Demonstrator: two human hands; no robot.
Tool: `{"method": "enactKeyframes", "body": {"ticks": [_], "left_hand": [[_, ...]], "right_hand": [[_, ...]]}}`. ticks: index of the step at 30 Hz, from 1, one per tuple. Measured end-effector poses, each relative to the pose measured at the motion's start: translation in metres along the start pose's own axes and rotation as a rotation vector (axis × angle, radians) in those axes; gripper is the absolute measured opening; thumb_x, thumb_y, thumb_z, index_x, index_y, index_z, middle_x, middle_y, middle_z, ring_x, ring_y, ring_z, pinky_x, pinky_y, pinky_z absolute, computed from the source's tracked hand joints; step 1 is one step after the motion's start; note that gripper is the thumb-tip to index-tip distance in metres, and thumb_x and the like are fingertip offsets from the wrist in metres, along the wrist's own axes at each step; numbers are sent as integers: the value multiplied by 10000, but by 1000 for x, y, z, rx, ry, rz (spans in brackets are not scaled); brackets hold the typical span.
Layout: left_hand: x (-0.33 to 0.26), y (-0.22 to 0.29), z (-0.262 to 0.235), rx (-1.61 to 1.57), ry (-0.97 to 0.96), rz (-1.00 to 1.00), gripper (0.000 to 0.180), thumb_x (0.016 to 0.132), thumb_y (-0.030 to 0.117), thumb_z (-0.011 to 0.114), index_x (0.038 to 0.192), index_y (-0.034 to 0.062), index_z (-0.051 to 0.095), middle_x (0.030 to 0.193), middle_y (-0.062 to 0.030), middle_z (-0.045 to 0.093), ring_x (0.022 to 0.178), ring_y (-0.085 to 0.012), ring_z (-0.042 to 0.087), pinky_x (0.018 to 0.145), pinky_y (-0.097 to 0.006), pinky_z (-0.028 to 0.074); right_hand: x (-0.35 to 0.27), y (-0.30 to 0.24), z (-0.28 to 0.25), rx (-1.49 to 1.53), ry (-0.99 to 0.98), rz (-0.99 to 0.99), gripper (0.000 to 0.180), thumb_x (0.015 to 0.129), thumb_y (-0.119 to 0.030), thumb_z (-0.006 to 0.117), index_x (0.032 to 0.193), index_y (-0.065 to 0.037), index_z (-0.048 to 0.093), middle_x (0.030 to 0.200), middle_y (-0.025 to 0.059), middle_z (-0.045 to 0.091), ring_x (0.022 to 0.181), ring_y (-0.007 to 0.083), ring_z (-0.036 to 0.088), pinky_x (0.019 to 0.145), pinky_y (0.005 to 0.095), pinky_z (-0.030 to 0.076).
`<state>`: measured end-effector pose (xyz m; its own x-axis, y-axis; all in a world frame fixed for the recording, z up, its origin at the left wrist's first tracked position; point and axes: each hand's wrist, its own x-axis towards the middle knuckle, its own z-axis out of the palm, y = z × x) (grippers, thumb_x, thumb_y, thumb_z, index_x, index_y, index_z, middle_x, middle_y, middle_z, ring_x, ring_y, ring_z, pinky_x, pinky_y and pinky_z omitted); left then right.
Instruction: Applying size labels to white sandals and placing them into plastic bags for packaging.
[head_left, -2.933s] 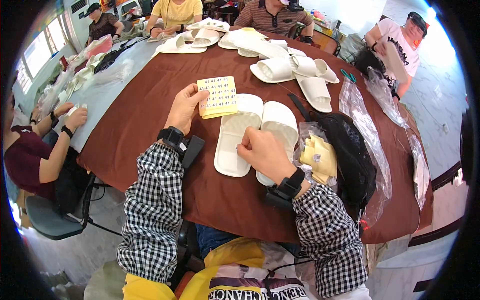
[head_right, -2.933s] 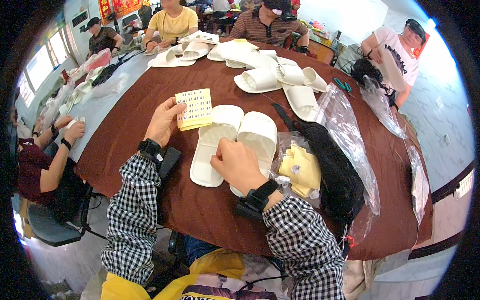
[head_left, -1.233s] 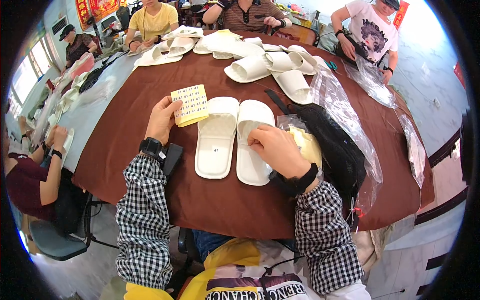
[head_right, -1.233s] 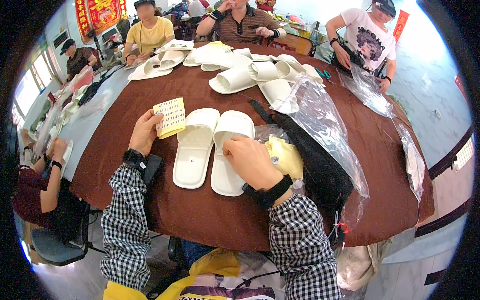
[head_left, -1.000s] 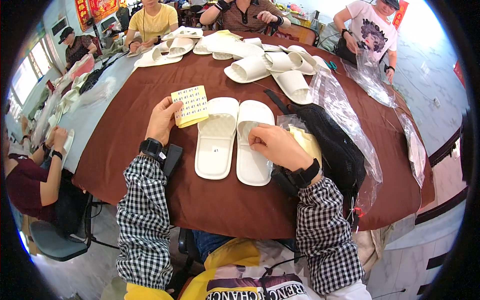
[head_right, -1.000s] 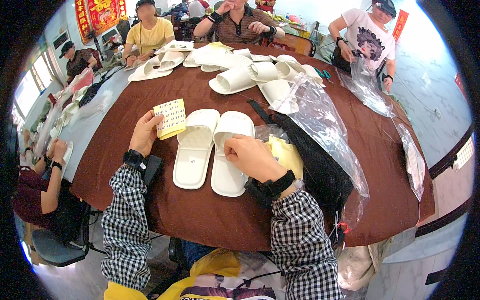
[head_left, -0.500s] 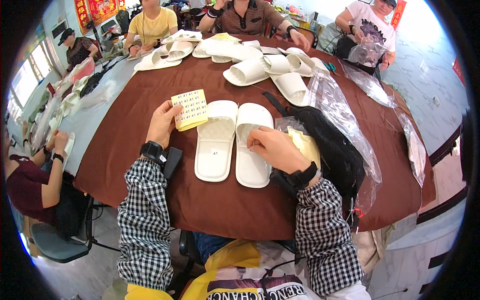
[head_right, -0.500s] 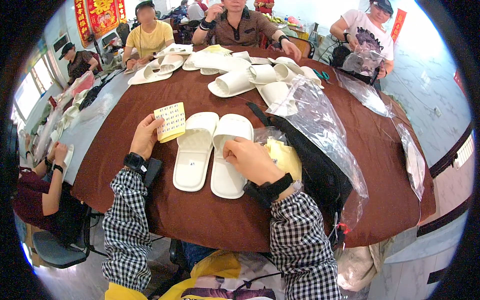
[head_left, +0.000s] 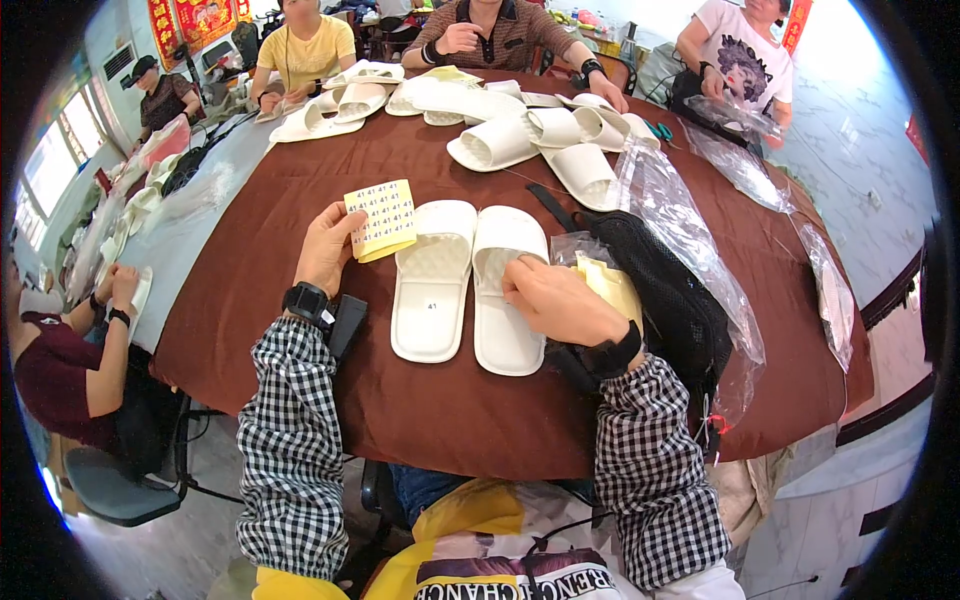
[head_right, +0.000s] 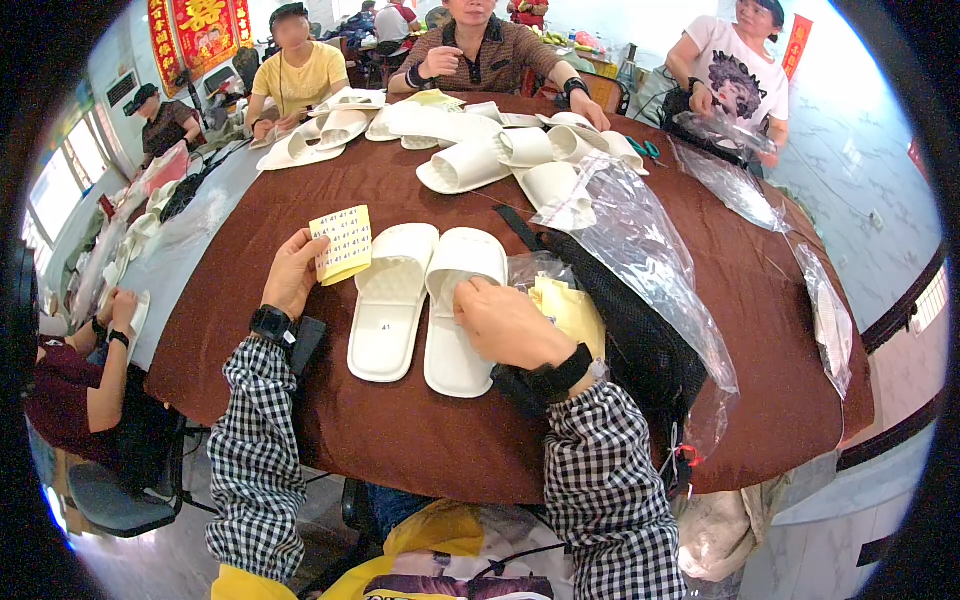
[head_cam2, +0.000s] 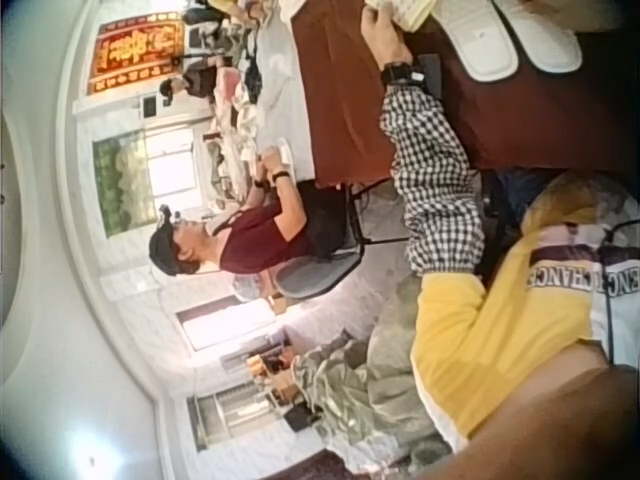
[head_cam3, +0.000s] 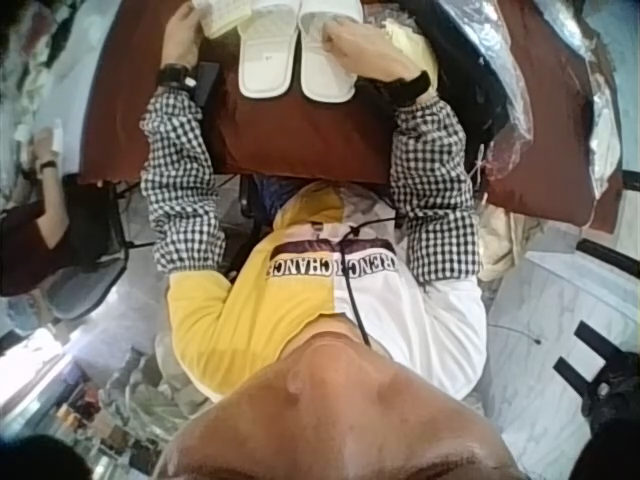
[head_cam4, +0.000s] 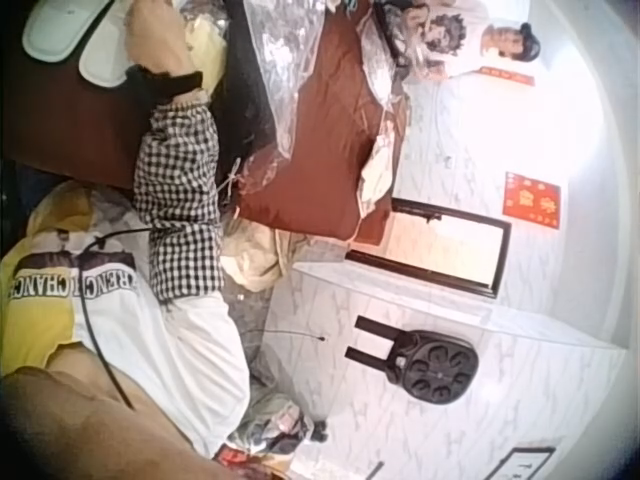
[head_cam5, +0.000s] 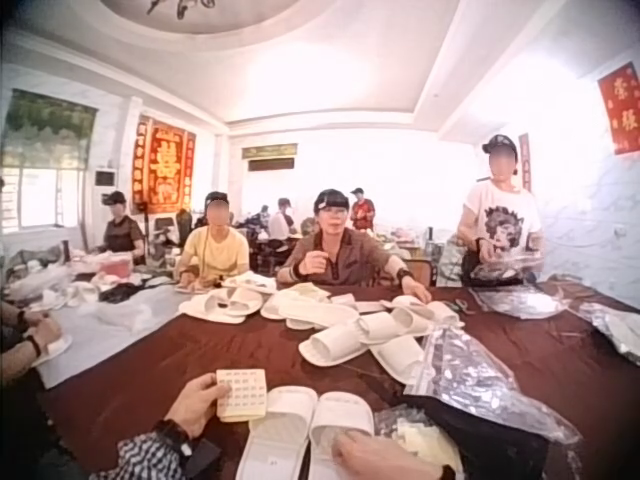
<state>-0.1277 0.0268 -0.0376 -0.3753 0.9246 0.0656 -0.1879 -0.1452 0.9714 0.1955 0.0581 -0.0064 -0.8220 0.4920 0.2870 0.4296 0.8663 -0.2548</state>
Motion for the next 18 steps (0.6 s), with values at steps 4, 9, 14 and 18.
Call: {"method": "enactKeyframes", "body": {"ticks": [4, 9, 14, 18], "left_hand": [[-1, 0, -3, 0, -11, -2, 198, 959, 132, 603, 1126, 27, 588, 1065, -60, 675, 920, -120, 654, 835, -278, 544], [-9, 6, -16, -15, 7, 25, 198, 958, 141, 604, 1115, 21, 592, 1053, -60, 675, 915, -118, 655, 812, -270, 539], [-18, 19, -43, 54, 66, 43, 205, 958, 130, 601, 1131, 22, 586, 1063, -57, 675, 914, -114, 660, 819, -263, 543], [-19, 28, -58, 93, 82, 39, 217, 966, 130, 588, 1155, 24, 578, 1097, -76, 675, 948, -132, 662, 862, -293, 547]], "right_hand": [[0, 3, -10, 189, -46, 20, 79, 907, -77, 527, 932, -4, 512, 914, 176, 572, 842, 355, 599, 744, 428, 482], [-5, -12, -50, 331, 114, 19, 84, 909, -71, 561, 916, 11, 544, 857, 164, 581, 822, 312, 597, 744, 393, 479], [-24, 0, -67, 322, 48, 194, 111, 915, -89, 568, 938, 18, 549, 893, 169, 603, 864, 329, 597, 767, 393, 482], [-27, 12, -57, 222, 16, 261, 151, 916, -128, 561, 921, 22, 570, 893, 184, 621, 852, 364, 607, 774, 410, 483]]}}
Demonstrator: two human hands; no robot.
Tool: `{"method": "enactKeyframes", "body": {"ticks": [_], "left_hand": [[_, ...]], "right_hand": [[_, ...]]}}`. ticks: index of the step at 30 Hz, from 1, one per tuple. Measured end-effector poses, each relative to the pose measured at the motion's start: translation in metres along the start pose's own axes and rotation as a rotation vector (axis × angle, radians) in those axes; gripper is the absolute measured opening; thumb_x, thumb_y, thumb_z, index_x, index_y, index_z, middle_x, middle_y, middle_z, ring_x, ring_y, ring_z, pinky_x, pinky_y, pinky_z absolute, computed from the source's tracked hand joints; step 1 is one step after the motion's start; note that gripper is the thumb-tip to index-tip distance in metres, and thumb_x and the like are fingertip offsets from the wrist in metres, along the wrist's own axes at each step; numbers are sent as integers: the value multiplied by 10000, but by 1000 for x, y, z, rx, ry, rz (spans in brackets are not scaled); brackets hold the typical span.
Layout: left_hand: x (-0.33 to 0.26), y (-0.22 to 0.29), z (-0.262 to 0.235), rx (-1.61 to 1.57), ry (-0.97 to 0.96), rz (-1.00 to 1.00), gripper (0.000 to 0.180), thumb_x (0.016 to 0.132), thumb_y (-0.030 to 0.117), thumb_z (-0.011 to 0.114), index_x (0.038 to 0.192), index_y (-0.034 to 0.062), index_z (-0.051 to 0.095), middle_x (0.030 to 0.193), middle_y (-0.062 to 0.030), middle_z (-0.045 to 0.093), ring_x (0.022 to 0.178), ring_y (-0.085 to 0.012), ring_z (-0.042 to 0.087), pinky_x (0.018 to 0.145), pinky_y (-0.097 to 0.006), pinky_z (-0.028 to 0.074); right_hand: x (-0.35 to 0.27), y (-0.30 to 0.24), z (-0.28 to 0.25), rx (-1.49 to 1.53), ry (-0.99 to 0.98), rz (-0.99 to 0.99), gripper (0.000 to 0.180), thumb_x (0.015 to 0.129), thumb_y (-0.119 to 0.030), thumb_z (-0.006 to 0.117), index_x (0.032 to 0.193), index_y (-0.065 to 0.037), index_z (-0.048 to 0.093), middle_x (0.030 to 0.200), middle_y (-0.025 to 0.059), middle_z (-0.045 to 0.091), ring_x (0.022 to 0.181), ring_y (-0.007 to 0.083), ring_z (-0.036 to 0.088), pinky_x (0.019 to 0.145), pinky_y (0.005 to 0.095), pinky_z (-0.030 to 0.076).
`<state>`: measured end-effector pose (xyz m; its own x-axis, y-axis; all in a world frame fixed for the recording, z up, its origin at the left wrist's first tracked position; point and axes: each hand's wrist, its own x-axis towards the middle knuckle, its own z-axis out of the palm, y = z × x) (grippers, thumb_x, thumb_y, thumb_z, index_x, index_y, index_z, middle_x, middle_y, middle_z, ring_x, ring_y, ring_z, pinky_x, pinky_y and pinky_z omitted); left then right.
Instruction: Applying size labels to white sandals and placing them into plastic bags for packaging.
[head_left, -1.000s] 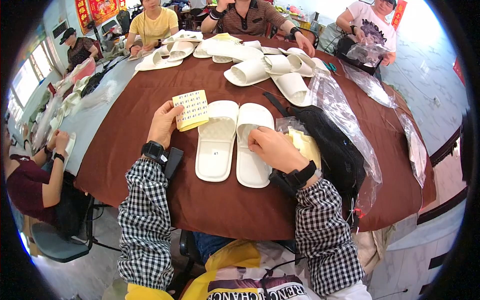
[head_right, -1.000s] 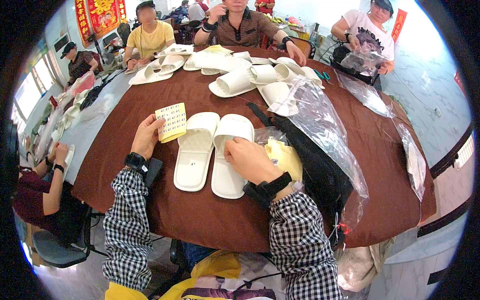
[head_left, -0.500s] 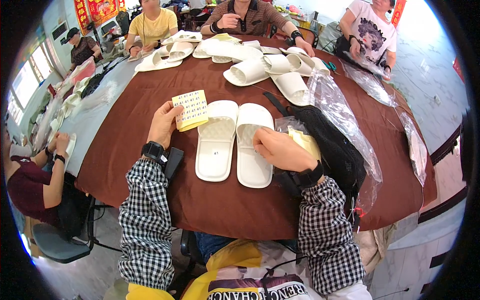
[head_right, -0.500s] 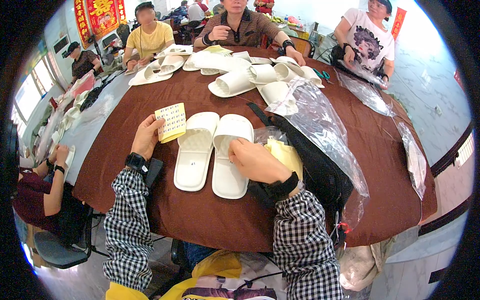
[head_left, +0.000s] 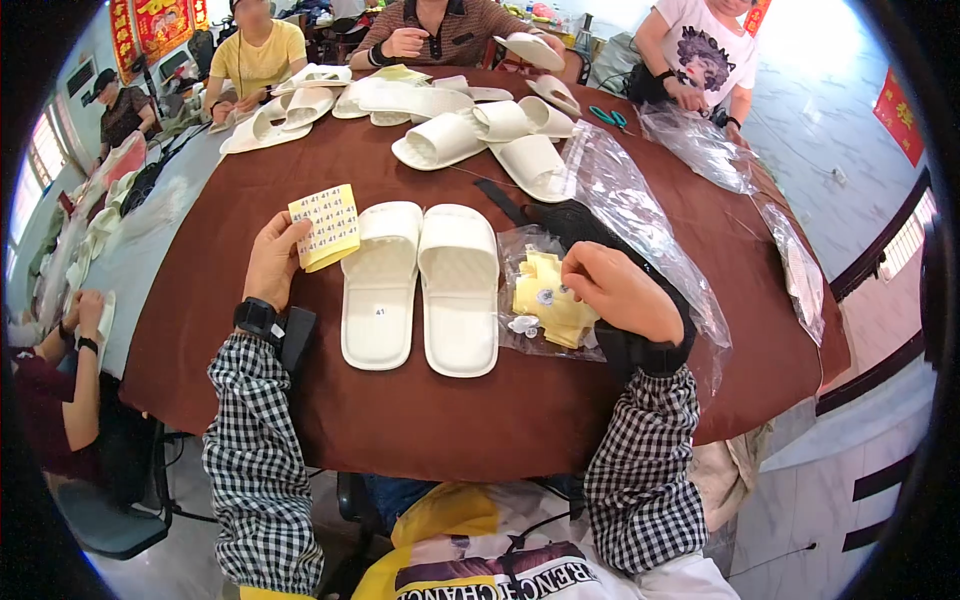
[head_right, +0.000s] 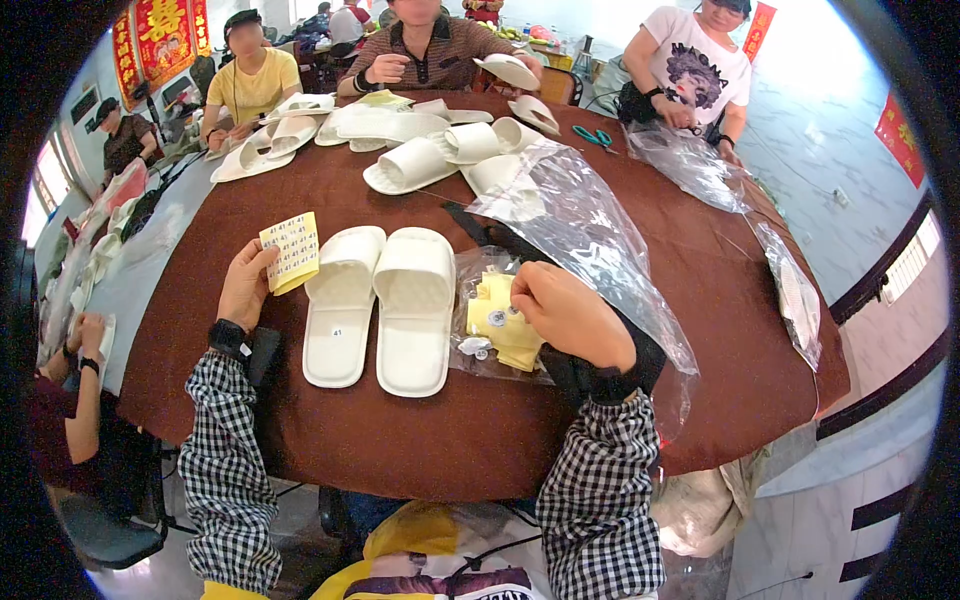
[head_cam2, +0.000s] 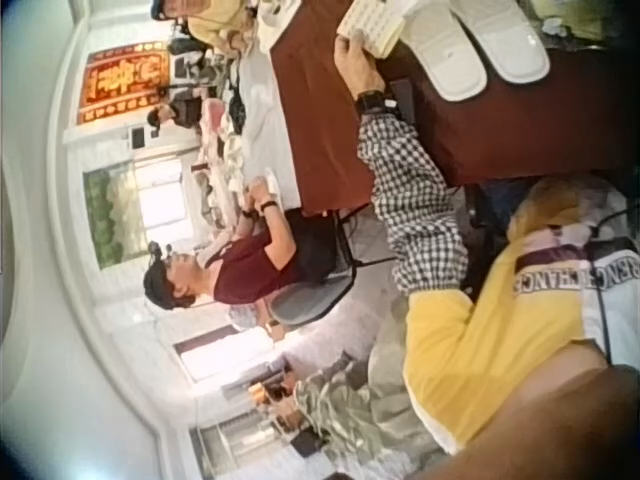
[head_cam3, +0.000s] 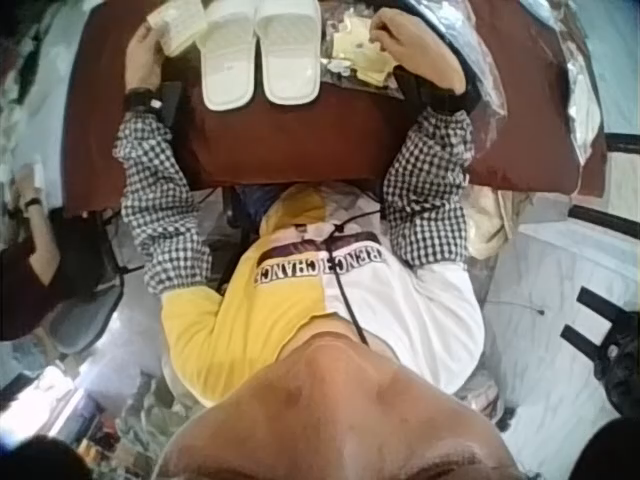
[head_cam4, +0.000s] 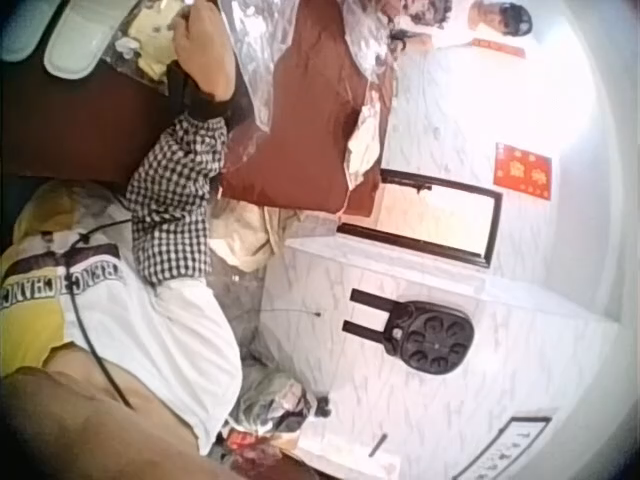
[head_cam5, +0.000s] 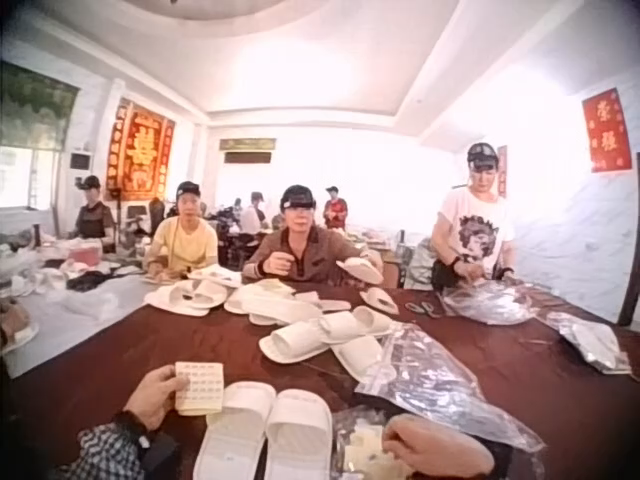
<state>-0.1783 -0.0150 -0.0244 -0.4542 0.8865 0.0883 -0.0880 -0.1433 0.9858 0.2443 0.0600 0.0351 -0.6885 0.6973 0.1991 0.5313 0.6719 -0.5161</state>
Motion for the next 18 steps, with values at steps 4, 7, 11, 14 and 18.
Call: {"method": "enactKeyframes", "body": {"ticks": [4, 7, 11, 14, 18], "left_hand": [[-3, -6, -14, -32, 6, 13, 212, 968, 133, 585, 1149, 23, 575, 1095, -76, 676, 949, -130, 663, 860, -290, 547], [-4, -5, -12, -27, 31, 6, 209, 972, 132, 581, 1146, 17, 569, 1097, -80, 676, 953, -131, 663, 859, -286, 548], [-6, -5, -16, -45, 33, 18, 198, 971, 123, 582, 1137, 16, 569, 1099, -85, 676, 957, -131, 662, 863, -286, 547], [-5, -6, -17, -44, 33, 15, 187, 970, 117, 584, 1128, 18, 570, 1103, -85, 675, 958, -132, 661, 867, -287, 545], [-7, -7, -21, -46, 42, 12, 177, 970, 115, 582, 1118, 17, 570, 1108, -84, 673, 963, -137, 660, 874, -290, 542]], "right_hand": [[9, -11, 9, -18, -60, -33, 159, 905, -142, 566, 898, 15, 592, 888, 194, 630, 873, 375, 612, 770, 431, 484], [12, -3, 16, -65, -45, -51, 148, 895, -146, 574, 893, 0, 598, 886, 186, 633, 870, 381, 615, 762, 441, 489], [16, -3, 21, -23, -68, -22, 142, 865, -150, 603, 880, -9, 603, 890, 171, 643, 867, 364, 629, 745, 430, 498], [18, -2, 26, -11, -70, 2, 142, 848, -151, 618, 865, -11, 605, 880, 161, 649, 852, 351, 637, 733, 424, 503], [24, 5, 36, 5, -42, -6, 139, 833, -149, 632, 850, -13, 609, 850, 154, 656, 828, 341, 646, 718, 420, 507]]}}
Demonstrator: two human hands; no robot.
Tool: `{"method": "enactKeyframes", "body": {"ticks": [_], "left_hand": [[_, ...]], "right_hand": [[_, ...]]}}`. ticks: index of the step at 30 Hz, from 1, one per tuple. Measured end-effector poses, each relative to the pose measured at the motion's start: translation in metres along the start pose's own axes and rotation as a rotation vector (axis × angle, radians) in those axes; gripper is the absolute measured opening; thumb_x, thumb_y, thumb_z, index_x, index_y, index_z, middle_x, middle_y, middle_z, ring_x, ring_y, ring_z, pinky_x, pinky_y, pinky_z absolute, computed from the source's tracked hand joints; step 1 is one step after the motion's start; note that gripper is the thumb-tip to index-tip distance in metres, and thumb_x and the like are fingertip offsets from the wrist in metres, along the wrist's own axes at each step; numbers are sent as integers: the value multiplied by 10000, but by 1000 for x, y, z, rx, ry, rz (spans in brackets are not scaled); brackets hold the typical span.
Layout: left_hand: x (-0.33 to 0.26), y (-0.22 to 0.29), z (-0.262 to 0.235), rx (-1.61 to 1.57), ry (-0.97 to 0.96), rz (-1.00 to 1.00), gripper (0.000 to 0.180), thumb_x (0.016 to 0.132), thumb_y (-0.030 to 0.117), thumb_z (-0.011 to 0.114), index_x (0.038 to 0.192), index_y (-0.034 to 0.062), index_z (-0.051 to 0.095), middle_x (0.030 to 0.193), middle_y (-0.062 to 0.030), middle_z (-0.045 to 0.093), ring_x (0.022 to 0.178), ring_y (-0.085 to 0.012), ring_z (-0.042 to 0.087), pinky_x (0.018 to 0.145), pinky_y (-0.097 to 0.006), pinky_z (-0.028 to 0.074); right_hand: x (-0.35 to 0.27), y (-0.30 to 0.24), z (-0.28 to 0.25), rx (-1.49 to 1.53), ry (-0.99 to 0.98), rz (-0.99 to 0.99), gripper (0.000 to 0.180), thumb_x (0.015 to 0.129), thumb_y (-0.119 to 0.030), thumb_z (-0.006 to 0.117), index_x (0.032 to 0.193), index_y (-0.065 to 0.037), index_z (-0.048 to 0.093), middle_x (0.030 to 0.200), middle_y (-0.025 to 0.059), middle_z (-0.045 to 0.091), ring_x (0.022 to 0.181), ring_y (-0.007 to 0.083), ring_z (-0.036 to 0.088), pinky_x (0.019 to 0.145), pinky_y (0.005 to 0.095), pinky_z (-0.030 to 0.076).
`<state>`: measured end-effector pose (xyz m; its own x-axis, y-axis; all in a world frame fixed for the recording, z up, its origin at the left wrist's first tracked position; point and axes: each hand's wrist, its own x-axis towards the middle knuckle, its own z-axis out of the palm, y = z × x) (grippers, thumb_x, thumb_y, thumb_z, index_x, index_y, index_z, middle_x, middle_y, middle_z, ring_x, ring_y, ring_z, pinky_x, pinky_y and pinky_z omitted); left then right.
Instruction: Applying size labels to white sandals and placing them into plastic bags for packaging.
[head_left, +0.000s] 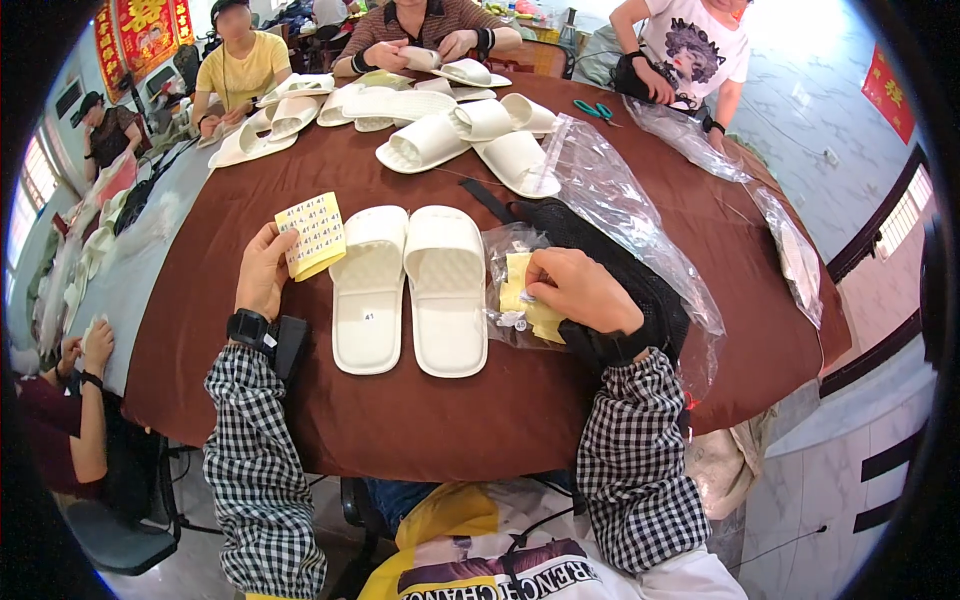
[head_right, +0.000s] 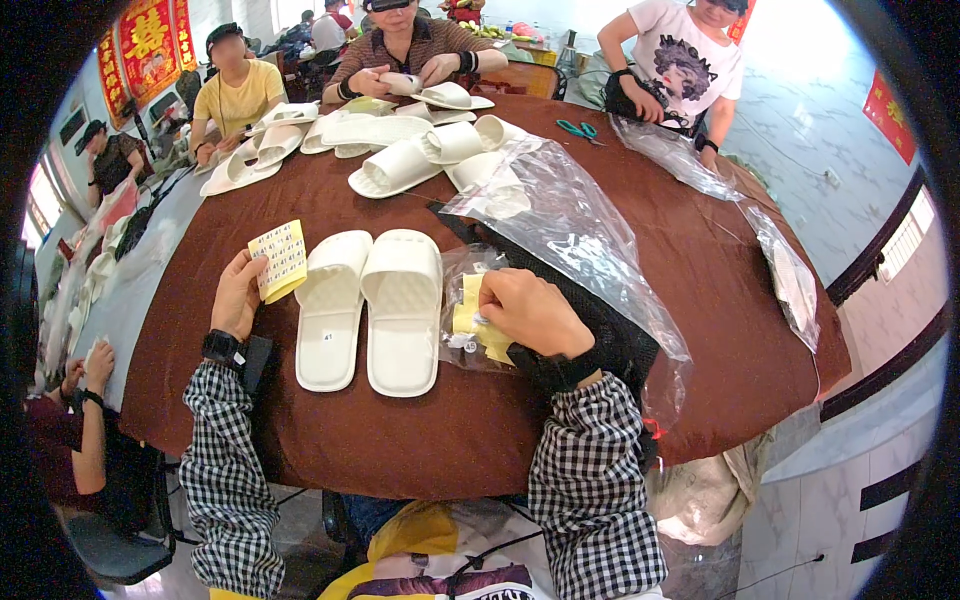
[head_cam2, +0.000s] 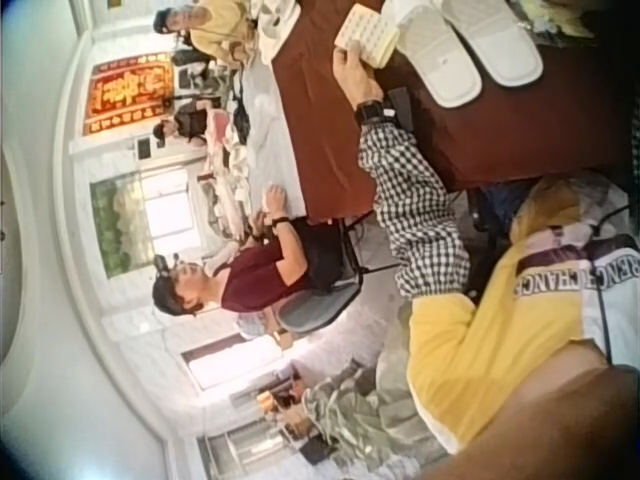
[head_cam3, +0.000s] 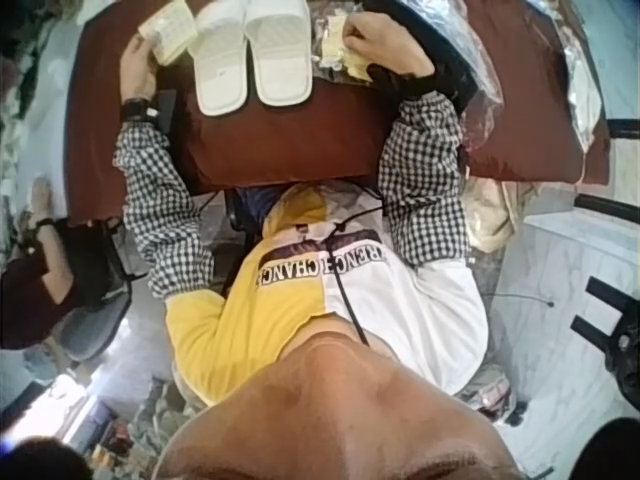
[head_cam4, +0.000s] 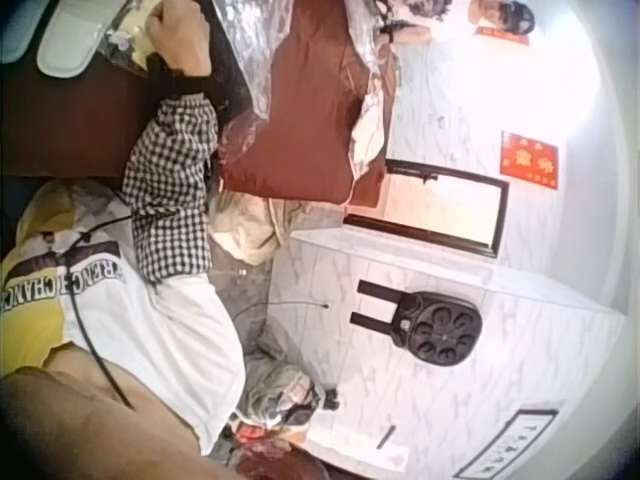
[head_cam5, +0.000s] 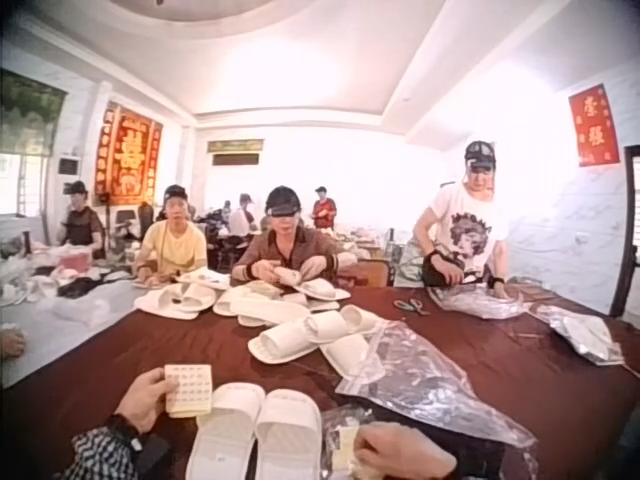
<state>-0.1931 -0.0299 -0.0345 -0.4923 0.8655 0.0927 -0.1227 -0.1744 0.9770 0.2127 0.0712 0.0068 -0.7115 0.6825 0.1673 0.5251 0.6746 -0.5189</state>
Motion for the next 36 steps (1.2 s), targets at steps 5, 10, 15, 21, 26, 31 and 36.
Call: {"method": "enactKeyframes", "body": {"ticks": [5, 10, 15, 21, 26, 31, 36], "left_hand": [[-6, -5, -1, -8, 11, 12, 187, 954, 122, 604, 1115, 30, 588, 1064, -53, 677, 916, -109, 659, 829, -263, 537], [-8, -13, 0, -35, 10, -5, 194, 952, 120, 606, 1121, 25, 592, 1065, -58, 680, 909, -114, 664, 828, -268, 543], [-8, -18, 4, -31, 19, -2, 184, 951, 121, 606, 1105, 20, 599, 1055, -62, 683, 924, -125, 669, 836, -284, 553], [-13, -3, 0, -105, 42, 69, 217, 952, 97, 585, 1148, 6, 561, 1104, -85, 663, 965, -142, 663, 853, -294, 555], [-35, 17, 28, 19, 103, 124, 313, 962, 62, 535, 1268, 15, 497, 1134, -90, 630, 942, -127, 655, 844, -275, 545], [-39, 30, 46, -7, 13, 211, 310, 978, 55, 476, 1272, 43, 573, 1110, -67, 640, 925, -121, 643, 820, -267, 539], [-60, 44, 80, 150, -342, 166, 324, 954, 46, 485, 1254, 13, 603, 1164, -56, 621, 960, -104, 611, 848, -262, 509]], "right_hand": [[1, -1, 6, 48, 28, 17, 134, 824, -144, 640, 849, -20, 597, 838, 147, 657, 831, 339, 651, 707, 419, 508], [-1, 0, 9, -20, 45, 0, 121, 831, -134, 628, 848, -27, 575, 840, 138, 652, 826, 337, 649, 698, 413, 507], [-6, -1, -4, -25, 327, -66, 83, 890, -111, 581, 953, -62, 604, 884, 135, 656, 822, 324, 648, 718, 407, 504], [-6, 14, -11, 27, 693, 70, 196, 929, -157, 611, 1096, -67, 657, 927, 112, 685, 821, 269, 655, 739, 387, 504], [-28, 4, -33, -11, 642, 179, 183, 926, -146, 619, 1047, -10, 610, 951, 86, 670, 862, 218, 662, 770, 331, 501], [-43, -14, -50, -254, 419, 89, 409, 870, -273, 677, 1134, 17, 559, 997, 211, 660, 949, 401, 625, 827, 460, 485], [-45, -3, -48, -448, 29, 184, 754, 795, -342, 748, 1374, 34, 446, 1406, 249, 446, 1217, 408, 511, 991, 419, 453]]}}
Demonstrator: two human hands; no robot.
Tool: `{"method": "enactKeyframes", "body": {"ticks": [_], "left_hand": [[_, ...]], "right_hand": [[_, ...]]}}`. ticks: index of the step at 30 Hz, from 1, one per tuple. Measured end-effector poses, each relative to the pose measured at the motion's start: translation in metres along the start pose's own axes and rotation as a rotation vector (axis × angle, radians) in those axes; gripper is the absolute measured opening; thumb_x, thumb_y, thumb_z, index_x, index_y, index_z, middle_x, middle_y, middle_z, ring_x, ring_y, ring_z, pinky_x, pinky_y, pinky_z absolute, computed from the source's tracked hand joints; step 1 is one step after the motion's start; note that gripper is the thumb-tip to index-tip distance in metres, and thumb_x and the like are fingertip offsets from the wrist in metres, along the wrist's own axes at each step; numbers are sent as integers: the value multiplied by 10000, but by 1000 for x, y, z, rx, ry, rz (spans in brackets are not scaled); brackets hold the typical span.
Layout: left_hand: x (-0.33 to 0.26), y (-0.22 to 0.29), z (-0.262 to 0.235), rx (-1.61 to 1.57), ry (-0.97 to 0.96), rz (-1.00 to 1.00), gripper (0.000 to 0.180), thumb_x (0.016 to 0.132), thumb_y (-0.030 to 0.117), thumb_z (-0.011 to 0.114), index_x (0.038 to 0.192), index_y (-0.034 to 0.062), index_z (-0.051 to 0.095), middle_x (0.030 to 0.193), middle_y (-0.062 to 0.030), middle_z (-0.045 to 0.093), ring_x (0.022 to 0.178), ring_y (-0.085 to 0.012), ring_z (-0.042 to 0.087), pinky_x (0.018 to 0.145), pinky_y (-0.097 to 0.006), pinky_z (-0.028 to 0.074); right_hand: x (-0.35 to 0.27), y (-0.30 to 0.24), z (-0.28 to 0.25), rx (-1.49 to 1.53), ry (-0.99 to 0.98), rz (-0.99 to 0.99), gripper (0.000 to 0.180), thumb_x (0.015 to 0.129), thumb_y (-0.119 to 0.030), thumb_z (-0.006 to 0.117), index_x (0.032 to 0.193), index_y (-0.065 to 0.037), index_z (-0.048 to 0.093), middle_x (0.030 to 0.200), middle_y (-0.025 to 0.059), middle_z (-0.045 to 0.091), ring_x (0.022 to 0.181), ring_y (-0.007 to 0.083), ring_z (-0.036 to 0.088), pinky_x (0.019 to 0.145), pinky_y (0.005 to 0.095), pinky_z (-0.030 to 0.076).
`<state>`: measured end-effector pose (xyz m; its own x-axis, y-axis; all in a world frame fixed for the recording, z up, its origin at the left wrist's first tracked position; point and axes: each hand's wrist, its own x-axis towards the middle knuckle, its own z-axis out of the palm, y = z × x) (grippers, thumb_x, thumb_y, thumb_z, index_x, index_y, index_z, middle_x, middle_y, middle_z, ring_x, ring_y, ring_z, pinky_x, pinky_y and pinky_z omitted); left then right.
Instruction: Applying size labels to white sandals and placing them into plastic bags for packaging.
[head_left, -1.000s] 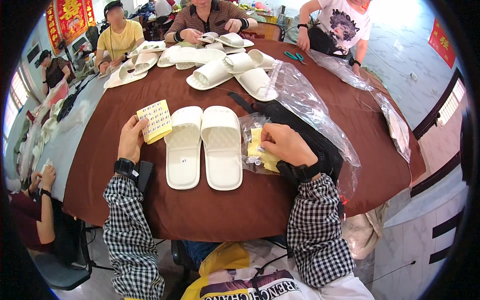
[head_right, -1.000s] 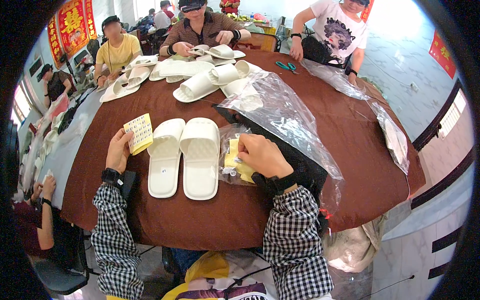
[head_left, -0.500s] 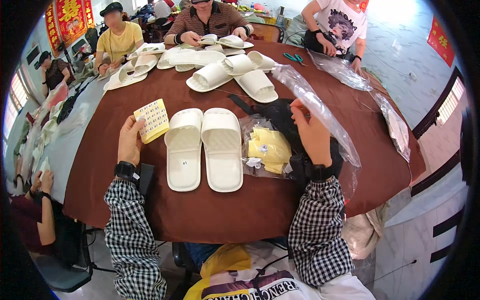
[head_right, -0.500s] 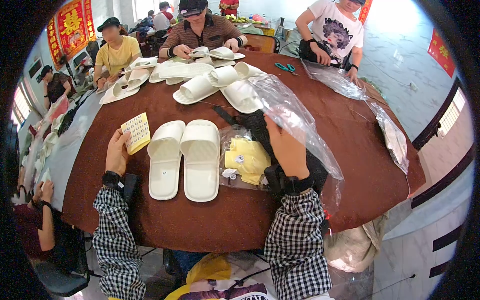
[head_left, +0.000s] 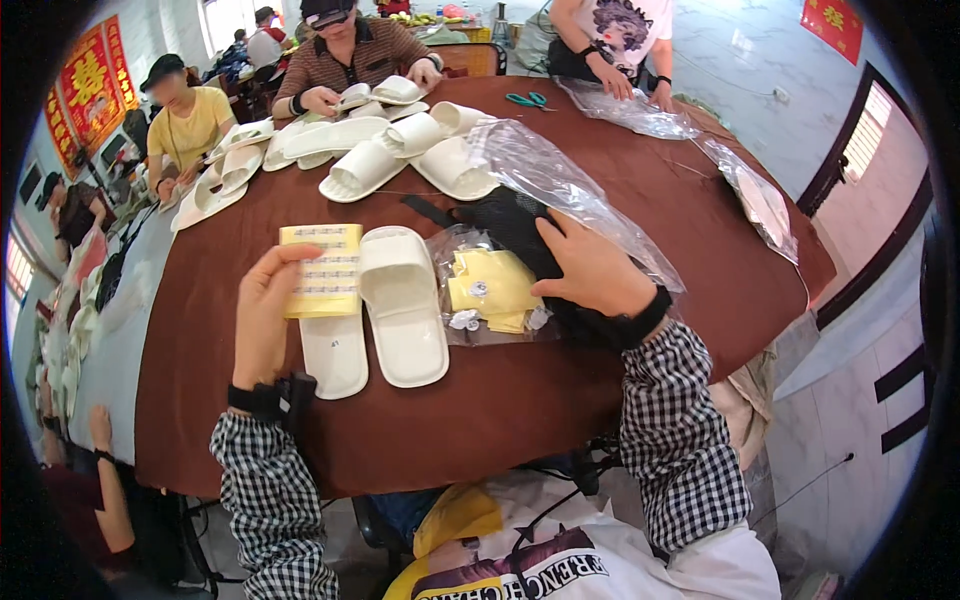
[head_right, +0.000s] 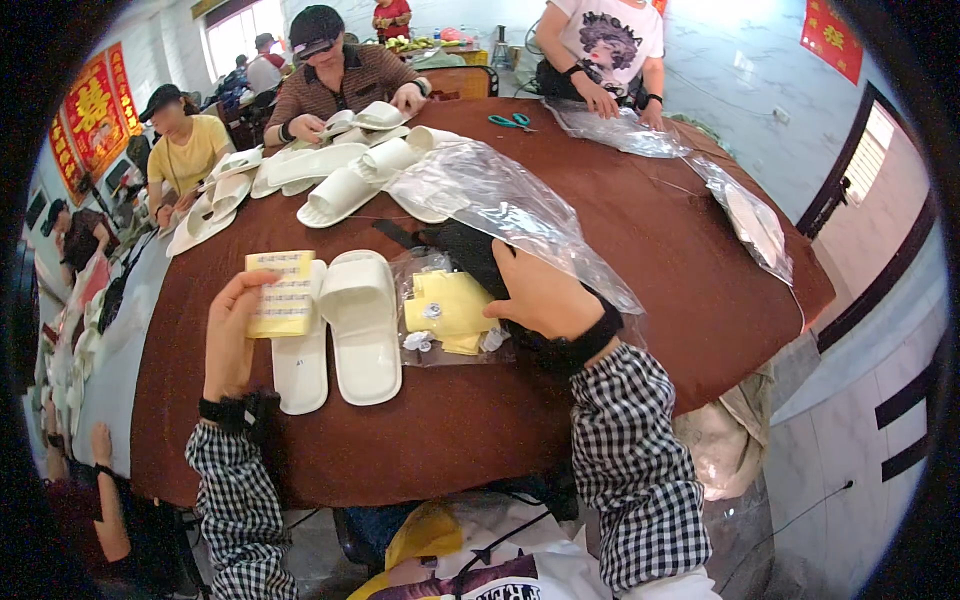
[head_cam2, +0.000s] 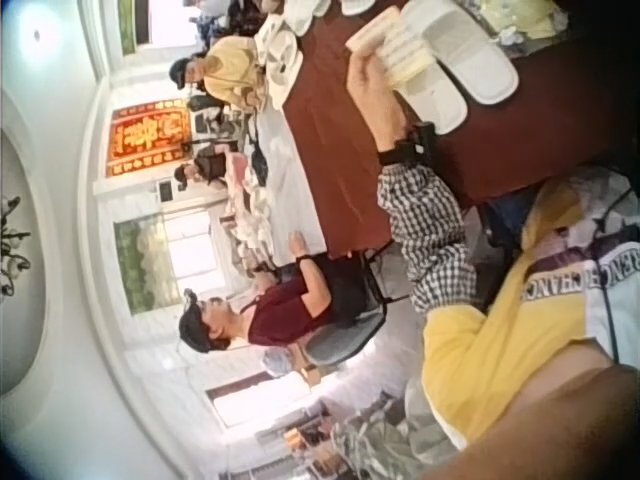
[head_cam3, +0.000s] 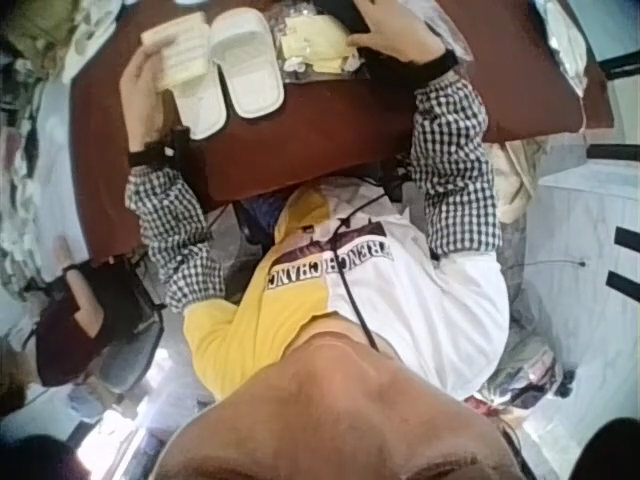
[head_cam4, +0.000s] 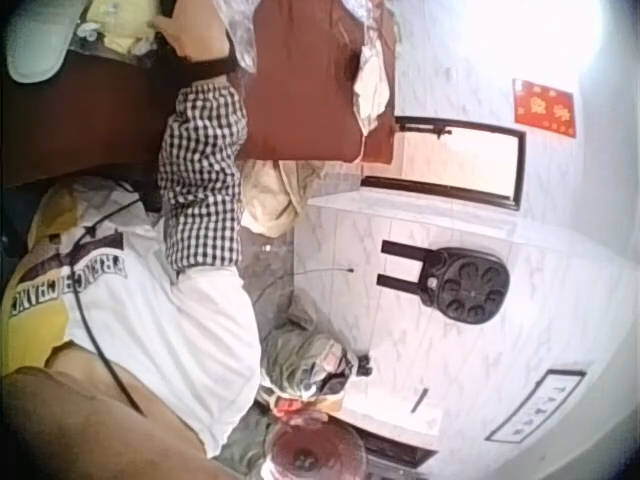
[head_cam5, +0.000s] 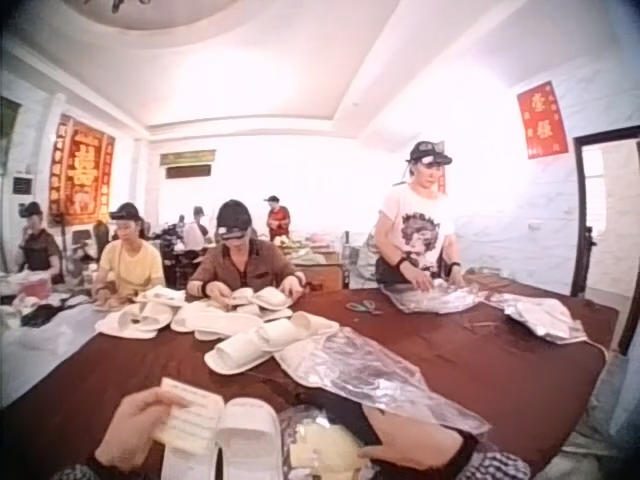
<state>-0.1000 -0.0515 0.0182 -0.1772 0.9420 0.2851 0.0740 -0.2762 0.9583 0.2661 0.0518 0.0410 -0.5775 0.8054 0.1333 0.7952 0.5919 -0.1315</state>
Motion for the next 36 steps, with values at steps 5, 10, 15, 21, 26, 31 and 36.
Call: {"method": "enactKeyframes", "body": {"ticks": [5, 10, 15, 21, 26, 31, 36], "left_hand": [[-12, 33, 81, 472, -390, 162, 435, 894, 74, 615, 1326, 57, 563, 1159, -128, 563, 1056, -222, 576, 891, -326, 483], [-5, 11, 125, 839, -593, 347, 706, 846, 235, 708, 1449, 44, 393, 1301, -235, 495, 1221, -413, 489, 1038, -441, 409], [-4, -19, 147, 1139, -572, 485, 989, 743, 387, 799, 1488, 3, 272, 1269, -279, 475, 1224, -441, 474, 1013, -426, 419], [8, -26, 156, 1044, -633, 350, 938, 785, 299, 768, 1497, 2, 235, 1224, -260, 468, 1168, -426, 513, 964, -431, 459], [23, -21, 177, 887, -715, 332, 843, 818, 225, 728, 1471, -20, 254, 1267, -303, 442, 1080, -446, 576, 904, -445, 501], [28, -34, 220, 935, -635, 410, 860, 808, 213, 735, 1457, -56, 239, 1271, -320, 441, 1059, -453, 590, 865, -451, 527], [29, -46, 256, 876, -505, 391, 949, 783, 210, 764, 1459, -99, 175, 1343, -345, 393, 1123, -460, 562, 909, -439, 516]], "right_hand": [[5, 32, 29, 185, 115, 57, 491, 920, -278, 625, 1341, -41, 543, 1365, 188, 537, 1207, 360, 544, 989, 412, 451], [0, 45, 29, 292, 171, 51, 282, 961, -252, 573, 1164, -68, 638, 1122, 148, 673, 1041, 323, 618, 889, 371, 472], [1, 51, 39, 340, 340, 122, 214, 954, -254, 580, 1071, -89, 649, 926, 85, 672, 887, 205, 632, 817, 313, 464], [-8, 68, 26, 727, 524, 192, 248, 913, -257, 649, 997, -25, 666, 844, 58, 668, 799, 129, 593, 792, 288, 472], [-10, 87, 34, 793, 622, 242, 285, 911, -270, 654, 1040, -20, 695, 922, 76, 714, 860, 125, 627, 816, 287, 477], [-5, 83, 25, 799, 607, 273, 307, 914, -280, 649, 1062, -17, 700, 963, 111, 724, 900, 160, 656, 831, 293, 482], [-2, 83, 30, 607, 612, 395, 206, 916, -188, 633, 981, 1, 678, 884, 67, 687, 822, 134, 625, 778, 269, 478]]}}
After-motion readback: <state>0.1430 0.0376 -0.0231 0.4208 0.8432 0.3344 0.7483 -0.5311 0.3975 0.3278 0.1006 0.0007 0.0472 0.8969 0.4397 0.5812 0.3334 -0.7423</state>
